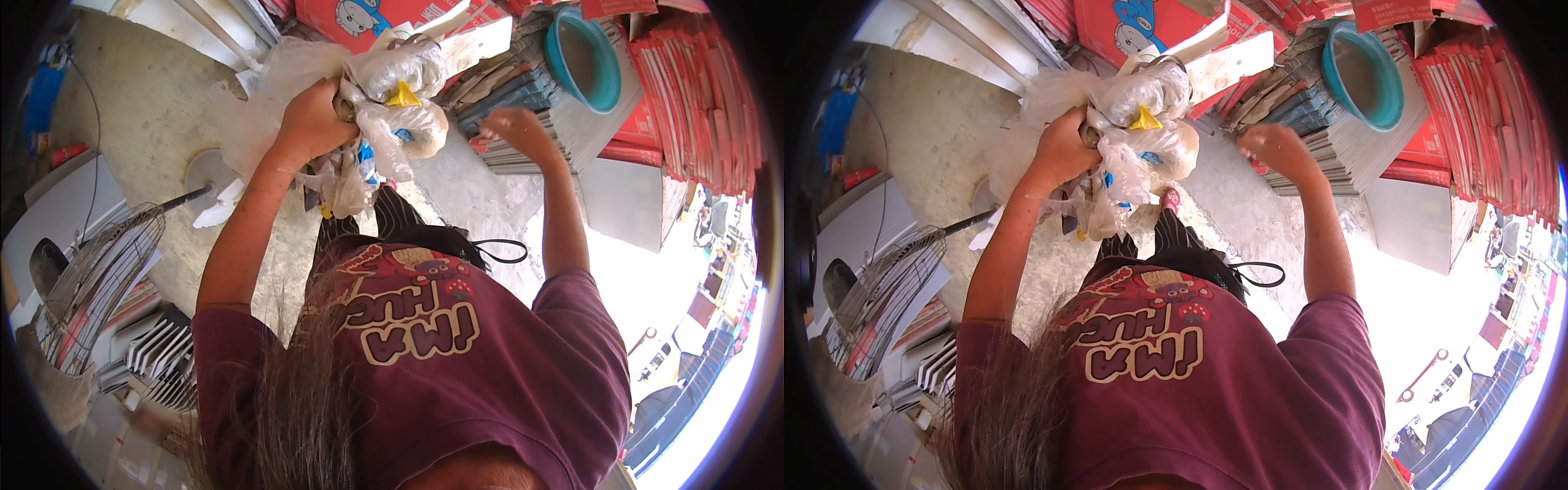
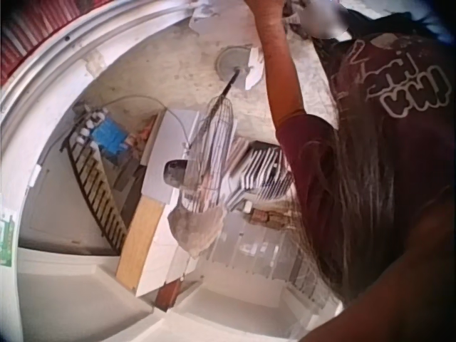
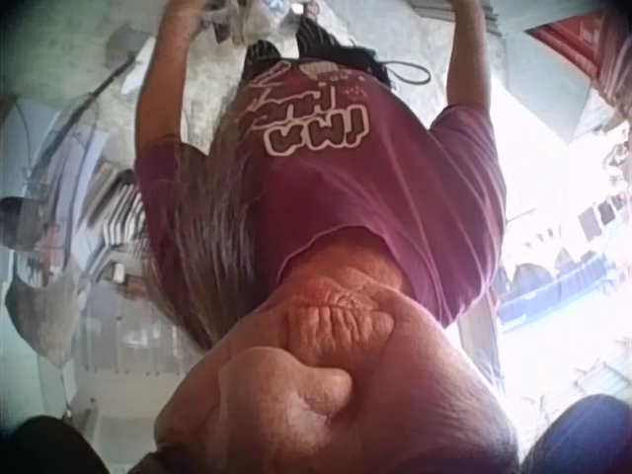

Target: The person collects various scraps including cardboard and plastic into a clear plastic bag by hand and ties it closed.

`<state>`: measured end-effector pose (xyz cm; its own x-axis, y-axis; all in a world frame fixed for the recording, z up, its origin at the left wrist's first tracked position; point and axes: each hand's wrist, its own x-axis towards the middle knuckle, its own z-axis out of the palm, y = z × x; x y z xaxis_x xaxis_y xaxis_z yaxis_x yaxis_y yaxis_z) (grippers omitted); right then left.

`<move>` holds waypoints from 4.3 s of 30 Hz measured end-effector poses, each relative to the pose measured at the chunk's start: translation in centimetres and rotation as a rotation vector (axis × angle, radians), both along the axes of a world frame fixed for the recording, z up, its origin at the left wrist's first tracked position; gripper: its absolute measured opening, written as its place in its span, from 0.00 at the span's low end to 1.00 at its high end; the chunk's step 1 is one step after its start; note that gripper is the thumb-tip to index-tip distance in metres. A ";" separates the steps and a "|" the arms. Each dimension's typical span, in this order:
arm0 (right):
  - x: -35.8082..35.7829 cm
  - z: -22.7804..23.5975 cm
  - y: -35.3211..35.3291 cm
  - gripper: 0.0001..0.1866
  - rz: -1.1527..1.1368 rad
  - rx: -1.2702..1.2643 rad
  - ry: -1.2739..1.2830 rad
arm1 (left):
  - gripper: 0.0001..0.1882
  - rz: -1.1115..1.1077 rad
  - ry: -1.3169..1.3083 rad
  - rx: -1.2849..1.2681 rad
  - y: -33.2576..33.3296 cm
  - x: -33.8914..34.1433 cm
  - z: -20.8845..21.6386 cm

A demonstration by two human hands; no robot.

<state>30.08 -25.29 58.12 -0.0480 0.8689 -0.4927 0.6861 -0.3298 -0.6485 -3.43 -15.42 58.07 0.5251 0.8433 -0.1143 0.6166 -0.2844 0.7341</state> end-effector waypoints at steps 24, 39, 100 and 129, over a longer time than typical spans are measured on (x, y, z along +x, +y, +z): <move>-16.8 -7.1 15.6 0.16 -0.344 -0.138 0.632 | 0.36 -0.116 0.208 0.135 -3.1 2.1 -3.3; -18.5 -2.4 13.7 0.19 -0.093 0.120 0.813 | 0.30 -0.125 0.231 -0.112 -2.4 2.5 -6.4; -15.8 3.5 6.5 0.20 0.093 0.568 0.208 | 0.27 0.147 0.503 0.456 -3.6 0.5 4.3; -15.6 5.5 2.1 0.16 0.239 0.496 -0.176 | 0.30 0.127 0.490 0.363 -5.2 0.5 3.9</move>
